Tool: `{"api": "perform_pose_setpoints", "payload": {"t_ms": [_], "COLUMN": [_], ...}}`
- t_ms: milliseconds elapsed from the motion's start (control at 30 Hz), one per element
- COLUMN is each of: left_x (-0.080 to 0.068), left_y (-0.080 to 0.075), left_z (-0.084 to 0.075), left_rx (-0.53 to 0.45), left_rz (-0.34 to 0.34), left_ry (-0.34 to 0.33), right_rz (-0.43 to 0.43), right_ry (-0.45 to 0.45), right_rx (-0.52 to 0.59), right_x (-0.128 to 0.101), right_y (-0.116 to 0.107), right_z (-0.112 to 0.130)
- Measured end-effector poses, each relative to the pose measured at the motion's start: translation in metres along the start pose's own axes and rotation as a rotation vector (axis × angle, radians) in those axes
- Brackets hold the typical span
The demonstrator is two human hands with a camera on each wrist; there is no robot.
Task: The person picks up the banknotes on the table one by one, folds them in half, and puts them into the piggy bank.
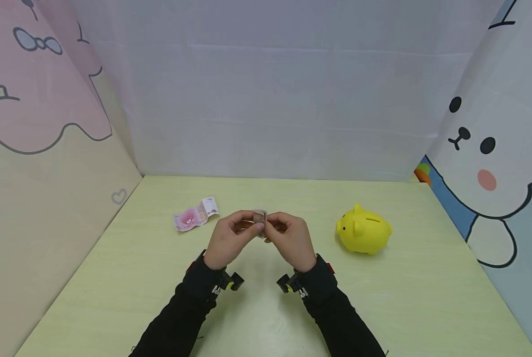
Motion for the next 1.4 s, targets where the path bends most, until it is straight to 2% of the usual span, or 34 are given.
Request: {"api": "perform_pose_setpoints", "payload": {"t_ms": [500, 700, 900, 1400], "left_x": [0.0023, 0.0027, 0.0022, 0.0023], "left_y": [-0.005, -0.0062, -0.0069, -0.0062], "left_z": [-0.0007, -0.0008, -0.0035, -0.0032], "left_rx": [-0.036, -0.043, -0.04, -0.042], "left_rz": [0.004, -0.019, -0.035, -0.031], "left_ry": [0.034, 0.012, 0.011, 0.002], "right_rz": [0.006, -0.002, 0.019, 0.019], "right_ry": [0.017, 0.021, -0.017, -0.025], "right_rx": [0.004, 0.029, 0.026, 0.062], "right_x": [0.0017, 0.0023, 0.0022, 0.0026], "right_y": [-0.0042, -0.0091, -0.0098, -0.0093], "right_z": [-0.0036, -0.001, 0.0015, 0.0029]}}
Point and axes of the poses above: each hand's wrist, its own x-axis towards the middle knuckle, its own y-axis out of the palm, z = x × y, the point moved 5 cm from there along x, towards the middle knuckle, and after that the axes turned 10 degrees about -x, right-handed, at the moved point
